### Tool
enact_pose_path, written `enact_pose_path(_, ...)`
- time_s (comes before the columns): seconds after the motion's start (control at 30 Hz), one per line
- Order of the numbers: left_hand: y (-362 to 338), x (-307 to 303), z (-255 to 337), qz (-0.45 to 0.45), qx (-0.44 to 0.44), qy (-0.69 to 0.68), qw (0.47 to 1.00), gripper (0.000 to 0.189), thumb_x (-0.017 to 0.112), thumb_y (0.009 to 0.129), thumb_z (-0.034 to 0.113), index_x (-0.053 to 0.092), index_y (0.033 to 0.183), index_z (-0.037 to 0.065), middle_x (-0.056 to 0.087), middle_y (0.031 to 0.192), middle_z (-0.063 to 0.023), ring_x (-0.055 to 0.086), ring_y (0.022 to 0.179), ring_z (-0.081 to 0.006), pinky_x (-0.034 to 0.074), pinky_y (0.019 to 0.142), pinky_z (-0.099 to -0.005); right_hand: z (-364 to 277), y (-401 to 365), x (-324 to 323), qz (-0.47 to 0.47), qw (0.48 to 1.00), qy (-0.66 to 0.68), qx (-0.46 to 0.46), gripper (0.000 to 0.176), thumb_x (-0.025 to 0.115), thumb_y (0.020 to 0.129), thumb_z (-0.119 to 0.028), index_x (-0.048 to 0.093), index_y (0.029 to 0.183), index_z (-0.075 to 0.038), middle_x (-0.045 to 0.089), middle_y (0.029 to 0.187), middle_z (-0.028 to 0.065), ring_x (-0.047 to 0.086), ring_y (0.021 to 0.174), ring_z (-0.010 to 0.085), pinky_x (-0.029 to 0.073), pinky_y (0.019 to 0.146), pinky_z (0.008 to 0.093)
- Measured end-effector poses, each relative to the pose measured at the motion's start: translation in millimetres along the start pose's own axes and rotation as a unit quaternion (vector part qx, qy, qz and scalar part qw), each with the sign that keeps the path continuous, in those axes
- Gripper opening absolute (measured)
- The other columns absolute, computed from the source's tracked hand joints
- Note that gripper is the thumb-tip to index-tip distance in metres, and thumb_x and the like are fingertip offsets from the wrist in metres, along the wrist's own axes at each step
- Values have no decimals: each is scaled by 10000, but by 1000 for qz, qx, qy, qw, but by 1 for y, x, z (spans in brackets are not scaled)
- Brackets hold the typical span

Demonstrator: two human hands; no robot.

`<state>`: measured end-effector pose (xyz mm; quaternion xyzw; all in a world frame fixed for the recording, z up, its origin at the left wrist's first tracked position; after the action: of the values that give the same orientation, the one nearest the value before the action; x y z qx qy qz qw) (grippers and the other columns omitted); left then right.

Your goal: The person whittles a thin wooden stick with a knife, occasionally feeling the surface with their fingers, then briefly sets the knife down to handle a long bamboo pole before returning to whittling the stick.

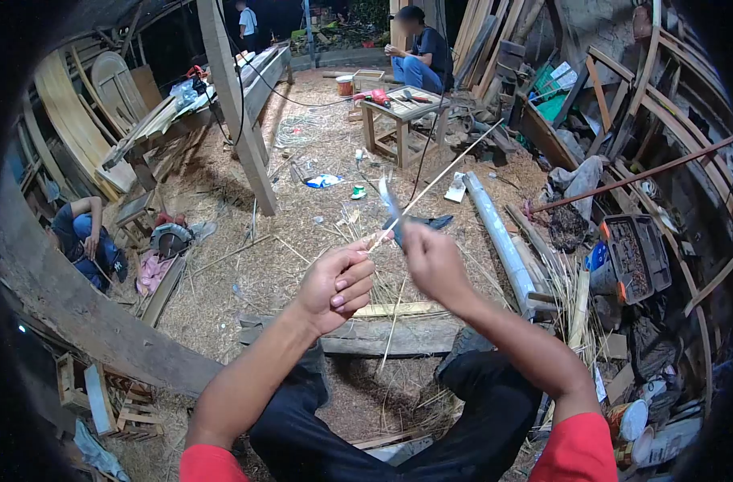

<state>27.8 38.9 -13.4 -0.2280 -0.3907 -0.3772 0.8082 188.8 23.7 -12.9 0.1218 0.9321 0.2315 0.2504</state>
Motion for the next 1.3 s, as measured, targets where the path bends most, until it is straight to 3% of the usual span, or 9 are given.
enact_pose_path(0.07,2,-4,1,11,6,1,1000,210,331,991,73,469,1149,64,320,509,58,277,341,-51,231,315,-203,-7,-26,20,-31,999,8,-33,361,441,1016,-217,581,774,11,537,564,196,489,458,336,408,497,424)
enact_pose_path(0.1,2,-7,2,17,4,5,1000,259,326,991,75,471,1204,50,319,507,59,276,342,-51,233,316,-203,-3,-24,22,-25,998,-21,-55,415,424,1040,-267,578,779,18,459,542,42,428,498,110,358,482,321)
enact_pose_path(0.2,-1,1,3,-4,-4,26,1000,376,311,992,79,434,1342,16,309,501,61,273,344,-51,242,322,-203,5,9,-4,-17,996,50,70,383,463,1016,-244,571,773,31,516,559,131,496,497,178,391,502,371)
enact_pose_path(0.37,0,-1,1,-22,-27,22,999,439,296,992,83,371,1413,-12,298,489,59,270,342,-52,252,325,-201,-9,-17,14,-40,993,-39,-101,421,411,1041,-235,556,731,10,462,529,39,414,488,104,354,472,317)
enact_pose_path(0.47,-2,1,3,-28,-24,8,999,458,292,998,90,325,1443,-14,302,477,61,272,336,-48,252,319,-197,16,20,-20,18,997,5,74,319,488,984,-205,570,780,27,571,629,233,586,539,340,427,524,441)
enact_pose_path(0.73,5,-3,3,-7,-14,-10,1000,420,310,992,98,390,1384,-29,323,471,53,277,333,-52,248,317,-204,-16,7,-10,-18,999,16,41,278,494,975,-177,576,789,12,579,654,241,582,569,419,433,533,484)
enact_pose_path(0.87,6,-11,1,42,-10,-9,999,406,312,990,99,410,1357,-43,326,470,50,280,335,-51,246,316,-209,-14,-25,14,-57,996,-48,-42,309,459,992,-206,595,813,6,568,639,242,567,567,431,435,532,473)
enact_pose_path(1.03,-2,4,5,2,15,62,998,488,336,970,62,314,1443,-55,288,468,61,273,332,-38,251,320,-199,19,27,-36,65,997,-13,48,390,445,1023,-233,561,725,-10,519,571,43,451,512,125,351,472,318)
enact_pose_path(1.3,0,13,0,29,25,179,983,498,333,956,22,332,1451,-34,317,457,75,313,339,-27,276,334,-172,-3,-6,-13,-44,995,-55,-66,347,463,1010,-233,589,805,17,536,535,131,509,428,233,398,463,408)
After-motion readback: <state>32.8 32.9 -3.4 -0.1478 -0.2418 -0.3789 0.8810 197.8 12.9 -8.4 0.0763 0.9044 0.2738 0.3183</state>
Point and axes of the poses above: each hand's wrist, its own y-axis towards the middle knuckle, its own x-axis out of the palm, z = x × y, the point moved 4 cm from there along y, towards the middle knuckle
